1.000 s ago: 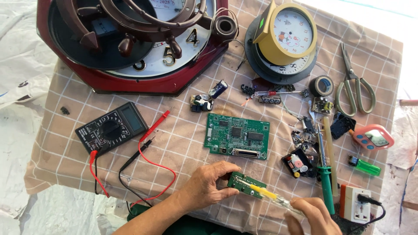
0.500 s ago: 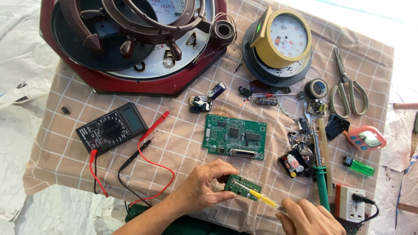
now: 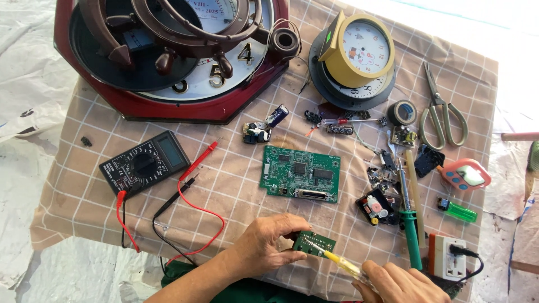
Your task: The person uses a yellow-handled screwdriver to manipulate components on a small green circuit board. The person holds the board with one hand while using the screwdriver to press or adjust parts on its surface. The workspace contains various tools and electronic parts, including a multimeter and a soldering iron.
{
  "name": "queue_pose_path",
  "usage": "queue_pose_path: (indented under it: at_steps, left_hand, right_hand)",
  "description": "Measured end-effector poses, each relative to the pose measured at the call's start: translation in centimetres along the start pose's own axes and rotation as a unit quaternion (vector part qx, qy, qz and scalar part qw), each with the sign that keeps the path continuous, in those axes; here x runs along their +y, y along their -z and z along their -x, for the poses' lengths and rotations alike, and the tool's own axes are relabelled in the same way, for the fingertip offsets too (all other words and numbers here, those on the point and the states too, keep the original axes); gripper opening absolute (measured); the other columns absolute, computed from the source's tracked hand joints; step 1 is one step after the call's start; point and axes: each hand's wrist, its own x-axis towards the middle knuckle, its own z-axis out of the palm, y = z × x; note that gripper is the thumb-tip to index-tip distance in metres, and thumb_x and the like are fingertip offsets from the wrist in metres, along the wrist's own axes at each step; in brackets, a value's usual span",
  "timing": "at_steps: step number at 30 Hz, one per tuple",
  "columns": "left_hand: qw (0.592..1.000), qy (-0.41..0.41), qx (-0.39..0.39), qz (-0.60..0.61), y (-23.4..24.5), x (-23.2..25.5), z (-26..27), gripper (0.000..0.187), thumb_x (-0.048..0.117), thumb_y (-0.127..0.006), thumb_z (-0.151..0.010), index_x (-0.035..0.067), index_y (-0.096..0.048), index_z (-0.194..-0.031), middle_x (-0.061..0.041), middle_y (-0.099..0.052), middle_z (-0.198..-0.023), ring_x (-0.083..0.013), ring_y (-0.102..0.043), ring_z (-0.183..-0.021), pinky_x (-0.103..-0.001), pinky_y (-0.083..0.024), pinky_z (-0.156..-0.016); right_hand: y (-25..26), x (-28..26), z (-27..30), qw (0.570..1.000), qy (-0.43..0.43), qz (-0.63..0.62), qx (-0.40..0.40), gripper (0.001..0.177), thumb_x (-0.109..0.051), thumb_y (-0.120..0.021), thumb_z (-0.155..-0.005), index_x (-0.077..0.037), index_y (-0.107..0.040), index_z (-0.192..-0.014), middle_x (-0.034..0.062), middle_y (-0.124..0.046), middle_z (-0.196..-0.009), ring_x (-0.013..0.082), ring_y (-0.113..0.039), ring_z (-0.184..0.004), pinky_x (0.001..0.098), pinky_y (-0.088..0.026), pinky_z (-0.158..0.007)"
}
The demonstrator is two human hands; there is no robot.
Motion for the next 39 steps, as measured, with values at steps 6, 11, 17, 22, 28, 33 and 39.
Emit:
queue_pose_path:
  at_steps: [6,11,17,22,28,33,39]
  left_hand:
    - [1.0,0.001,-0.016,-0.013,0.2,0.3,0.1,0.04,0.0,-0.07,-0.058,0.007,-0.057,-0.096,-0.005,-0.062,-0.088,-0.0141,-0.058,-0.069,-0.024,-0.049,-0.063]
    - [0.998,-0.029,-0.019,-0.057,0.1,-0.2,0.3,0.04,0.002,-0.07,-0.058,0.005,-0.056,-0.095,-0.006,-0.062,-0.094,-0.0188,-0.061,-0.081,-0.027,-0.05,-0.072]
    - [0.993,-0.077,0.016,-0.086,0.2,-0.9,0.6,0.04,0.005,-0.07,-0.063,0.006,-0.054,-0.1,-0.009,-0.06,-0.098,-0.0205,-0.061,-0.085,-0.028,-0.051,-0.073]
    - [0.998,-0.047,0.038,0.001,0.2,-0.4,0.6,0.035,0.0,-0.069,-0.064,0.004,-0.055,-0.096,-0.011,-0.06,-0.1,-0.0186,-0.061,-0.081,-0.027,-0.052,-0.072]
    - [0.974,0.042,0.048,0.217,0.2,-1.3,1.1,0.035,0.0,-0.068,-0.066,0.008,-0.055,-0.098,-0.008,-0.058,-0.102,-0.0133,-0.056,-0.082,-0.027,-0.047,-0.079]
    - [0.951,0.075,0.03,0.3,-0.4,-2.1,1.3,0.036,-0.005,-0.067,-0.067,0.004,-0.054,-0.1,-0.01,-0.057,-0.102,-0.0138,-0.055,-0.083,-0.026,-0.047,-0.08]
    - [0.979,0.104,0.038,0.172,-0.4,-0.9,0.9,0.042,-0.003,-0.065,-0.068,0.0,-0.05,-0.107,-0.01,-0.06,-0.096,-0.0163,-0.059,-0.083,-0.027,-0.05,-0.078]
  right_hand:
    - [-0.2,0.2,0.0,0.996,-0.016,-0.062,-0.056,0.019,-0.037,-0.07,-0.06,-0.02,-0.063,-0.068,-0.009,-0.062,-0.05,0.0048,-0.049,-0.031,0.0174,-0.041,-0.034]
    - [0.6,-0.7,-0.6,0.987,-0.084,-0.116,-0.071,0.011,-0.031,-0.066,-0.063,-0.021,-0.065,-0.061,-0.008,-0.066,-0.048,0.0054,-0.057,-0.028,0.0198,-0.047,-0.034]
    - [-1.5,0.3,-0.3,0.912,-0.224,-0.218,-0.266,0.022,-0.04,-0.05,-0.073,-0.025,-0.065,-0.069,-0.0044,-0.064,-0.045,0.0108,-0.061,-0.038,0.0235,-0.049,-0.045]
    - [-4.1,3.3,1.8,0.864,-0.21,-0.38,-0.255,0.025,-0.032,-0.045,-0.075,-0.015,-0.063,-0.075,0.0019,-0.067,-0.064,0.014,-0.066,-0.055,0.0281,-0.055,-0.051]
    - [-6.9,1.4,0.8,0.714,-0.224,-0.662,0.036,0.014,-0.016,-0.046,-0.078,-0.007,-0.046,-0.088,0.007,-0.048,-0.061,0.017,-0.045,-0.05,0.0294,-0.038,-0.043]
    - [-11.5,-2.1,0.6,0.545,-0.234,-0.8,0.093,0.046,-0.026,-0.056,-0.068,0.0,-0.046,-0.104,0.0,-0.04,-0.05,0.0081,-0.035,-0.039,0.0188,-0.021,-0.035]
    - [-11.5,-3.9,0.2,0.466,-0.224,-0.849,0.106,0.023,0.001,-0.051,-0.073,0.003,-0.049,-0.096,0.0101,-0.05,-0.074,0.0108,-0.044,-0.051,0.0182,-0.035,-0.042]
